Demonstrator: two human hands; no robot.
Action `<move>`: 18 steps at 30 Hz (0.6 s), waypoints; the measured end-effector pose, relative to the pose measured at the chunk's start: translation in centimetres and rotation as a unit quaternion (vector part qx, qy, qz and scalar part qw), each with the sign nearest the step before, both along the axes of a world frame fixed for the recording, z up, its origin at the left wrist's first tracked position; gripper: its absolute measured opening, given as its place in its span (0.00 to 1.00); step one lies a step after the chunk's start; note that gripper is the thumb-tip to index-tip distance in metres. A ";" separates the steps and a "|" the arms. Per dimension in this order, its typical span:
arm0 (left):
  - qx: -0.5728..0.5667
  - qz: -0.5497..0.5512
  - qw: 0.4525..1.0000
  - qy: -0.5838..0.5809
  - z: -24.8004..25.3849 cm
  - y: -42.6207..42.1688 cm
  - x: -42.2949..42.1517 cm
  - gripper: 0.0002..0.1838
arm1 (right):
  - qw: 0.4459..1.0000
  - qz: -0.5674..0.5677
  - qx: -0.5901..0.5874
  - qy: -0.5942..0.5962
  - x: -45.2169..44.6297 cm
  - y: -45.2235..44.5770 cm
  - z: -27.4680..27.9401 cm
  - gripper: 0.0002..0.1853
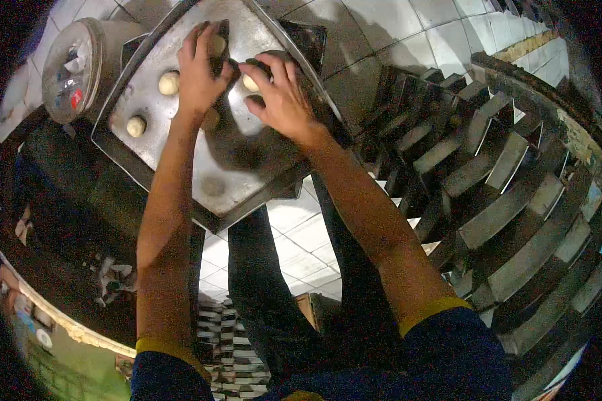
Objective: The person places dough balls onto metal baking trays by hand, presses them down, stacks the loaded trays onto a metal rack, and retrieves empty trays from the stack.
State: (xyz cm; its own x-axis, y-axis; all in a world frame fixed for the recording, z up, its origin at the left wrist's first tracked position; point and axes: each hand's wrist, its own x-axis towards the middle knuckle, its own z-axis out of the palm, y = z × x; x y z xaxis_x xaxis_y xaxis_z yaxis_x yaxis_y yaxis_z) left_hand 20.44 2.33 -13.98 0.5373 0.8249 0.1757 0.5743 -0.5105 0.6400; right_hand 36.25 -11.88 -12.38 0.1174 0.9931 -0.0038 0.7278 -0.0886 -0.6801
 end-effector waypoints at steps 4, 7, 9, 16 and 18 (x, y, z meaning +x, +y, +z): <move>0.014 -0.021 1.000 0.001 -0.4 -0.6 0.3 0.41 | 0.999 0.042 0.003 -0.025 -0.1 -0.5 -0.5 0.36; -0.002 -0.025 0.998 0.063 -1.3 0.4 0.0 0.34 | 0.998 0.055 0.011 -0.017 0.1 -0.5 -1.3 0.33; -0.003 -0.030 0.997 0.070 -1.1 1.6 0.1 0.29 | 0.998 0.053 0.039 -0.007 0.6 0.2 -1.5 0.28; -0.036 -0.019 0.999 0.035 -0.9 2.9 0.6 0.25 | 0.998 0.061 0.034 0.002 1.4 1.6 -1.0 0.24; 0.005 -0.016 1.000 -0.027 -0.8 2.6 0.8 0.24 | 0.998 0.058 0.020 0.021 1.4 1.6 -1.0 0.25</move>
State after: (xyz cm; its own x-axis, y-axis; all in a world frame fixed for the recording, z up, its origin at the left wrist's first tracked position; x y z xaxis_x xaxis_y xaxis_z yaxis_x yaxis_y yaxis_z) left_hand 21.20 4.95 -14.77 0.5523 0.8059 0.2132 0.5233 -0.5342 0.6639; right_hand 37.62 -10.28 -13.34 0.0017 0.9994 0.0334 0.7024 0.0226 -0.7114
